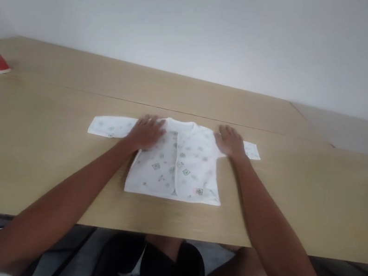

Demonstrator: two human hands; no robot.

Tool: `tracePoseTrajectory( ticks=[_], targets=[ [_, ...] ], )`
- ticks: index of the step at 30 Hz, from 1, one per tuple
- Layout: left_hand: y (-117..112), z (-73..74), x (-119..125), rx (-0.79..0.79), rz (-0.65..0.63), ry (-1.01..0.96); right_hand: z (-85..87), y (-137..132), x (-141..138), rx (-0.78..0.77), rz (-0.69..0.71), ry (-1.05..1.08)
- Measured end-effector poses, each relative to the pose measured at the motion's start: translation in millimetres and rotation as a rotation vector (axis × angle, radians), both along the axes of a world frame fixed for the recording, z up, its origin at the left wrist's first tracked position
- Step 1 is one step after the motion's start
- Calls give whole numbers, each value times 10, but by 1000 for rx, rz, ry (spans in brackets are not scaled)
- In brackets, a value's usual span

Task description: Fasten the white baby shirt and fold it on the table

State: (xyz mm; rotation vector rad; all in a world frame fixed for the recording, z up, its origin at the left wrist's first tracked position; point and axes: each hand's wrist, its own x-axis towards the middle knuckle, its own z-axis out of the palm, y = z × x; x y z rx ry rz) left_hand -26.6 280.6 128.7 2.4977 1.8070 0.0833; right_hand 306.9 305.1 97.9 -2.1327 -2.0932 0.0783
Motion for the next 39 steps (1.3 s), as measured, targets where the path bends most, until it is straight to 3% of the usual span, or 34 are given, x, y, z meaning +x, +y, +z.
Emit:
tracePoseTrajectory(
  ticks=[3,8,12,15,19,21,23,25,27,32,39],
  targets=[
    [54,15,-290,16,107,20,8,-10,180,-8,-76,-8],
    [66,24,-969,-12,188,45,-16,-58,425,9,-106,1],
    [89,29,-1182,4,196,74,17,-113,460,49,-225,48],
    [54,80,-1045,139,91,39,98,-153,395,163,-212,52],
    [-231,224,-522,329,-186,-246,217,-241,82,479,64,137],
    [-507,292,-147,256,-300,-381,243,-305,-169,596,207,169],
    [-822,329,221,99,-576,-417,229,-364,-404,647,317,150],
    [-1097,327,497,-40,-859,-364,182,-396,-556,626,376,122],
    [-1265,300,635,-83,-1007,-304,126,-394,-599,544,382,99],
    [-1264,259,549,-104,-1012,-316,89,-331,-465,363,255,161],
    [-1166,216,430,-194,-908,-470,110,-243,-277,348,86,303]
  ],
)
